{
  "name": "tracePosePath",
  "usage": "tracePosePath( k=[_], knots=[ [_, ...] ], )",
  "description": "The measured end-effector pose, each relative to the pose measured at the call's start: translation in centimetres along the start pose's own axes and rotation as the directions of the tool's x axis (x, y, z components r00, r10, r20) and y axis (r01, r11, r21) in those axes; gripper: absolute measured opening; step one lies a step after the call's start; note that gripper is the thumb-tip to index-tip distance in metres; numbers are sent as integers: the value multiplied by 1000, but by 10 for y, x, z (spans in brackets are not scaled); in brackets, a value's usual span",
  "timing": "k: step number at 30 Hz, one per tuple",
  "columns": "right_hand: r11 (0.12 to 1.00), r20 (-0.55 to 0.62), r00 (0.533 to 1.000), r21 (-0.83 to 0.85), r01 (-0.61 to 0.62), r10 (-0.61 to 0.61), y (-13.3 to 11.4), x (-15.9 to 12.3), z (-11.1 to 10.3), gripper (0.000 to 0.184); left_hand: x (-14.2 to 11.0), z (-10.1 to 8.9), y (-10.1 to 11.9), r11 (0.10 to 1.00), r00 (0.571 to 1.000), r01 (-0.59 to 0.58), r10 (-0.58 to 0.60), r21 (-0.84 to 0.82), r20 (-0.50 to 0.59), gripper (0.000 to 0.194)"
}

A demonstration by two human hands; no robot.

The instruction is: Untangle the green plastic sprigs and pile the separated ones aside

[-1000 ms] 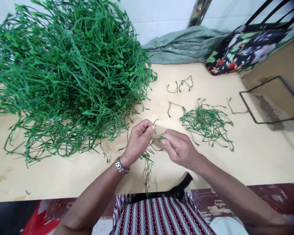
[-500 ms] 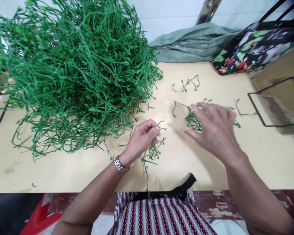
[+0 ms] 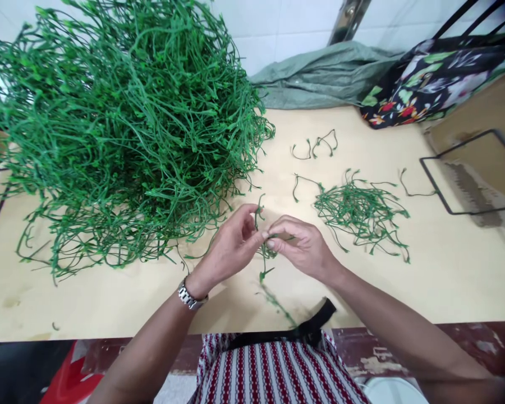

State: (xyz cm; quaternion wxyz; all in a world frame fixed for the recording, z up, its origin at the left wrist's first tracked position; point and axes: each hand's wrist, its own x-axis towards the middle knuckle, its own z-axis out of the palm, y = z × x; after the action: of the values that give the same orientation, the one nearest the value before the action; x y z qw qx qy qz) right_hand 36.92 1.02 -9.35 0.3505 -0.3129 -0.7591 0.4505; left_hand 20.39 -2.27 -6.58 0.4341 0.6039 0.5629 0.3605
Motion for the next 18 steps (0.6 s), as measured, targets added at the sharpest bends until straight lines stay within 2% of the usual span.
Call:
tracePosePath(
  k=[2, 5, 9, 11, 14, 16, 18],
  knots=[
    [999, -50, 999, -39, -7, 5, -3, 0, 1, 8, -4, -2, 1, 992, 999, -16, 21, 127, -40, 28],
    [993, -118, 993, -113, -23, 10, -5, -1, 3, 11, -8, 1, 4, 955, 988, -90, 121, 283, -96, 3],
    [985, -126, 991, -163, -61, 41, -8, -3, 2, 12, -12, 8, 5, 897, 956, -155, 242, 413, -165, 6],
    [985, -105, 993, -156, -67, 51, -10, -4, 2, 11, -14, 10, 4, 924, 964, -137, 208, 357, -166, 6],
    [992, -65, 997, -117, -50, 43, -12, -6, 3, 8, -15, 11, 1, 994, 990, -27, 42, 108, -133, 7],
    [996, -40, 998, -73, -55, 53, -11, -7, 5, 7, -14, 13, 0, 997, 990, 63, -67, -42, -125, 4],
    [996, -36, 995, -8, -90, 89, -9, -8, 7, 8, -14, 15, -1, 980, 984, 104, -127, -168, -127, 2]
  ],
)
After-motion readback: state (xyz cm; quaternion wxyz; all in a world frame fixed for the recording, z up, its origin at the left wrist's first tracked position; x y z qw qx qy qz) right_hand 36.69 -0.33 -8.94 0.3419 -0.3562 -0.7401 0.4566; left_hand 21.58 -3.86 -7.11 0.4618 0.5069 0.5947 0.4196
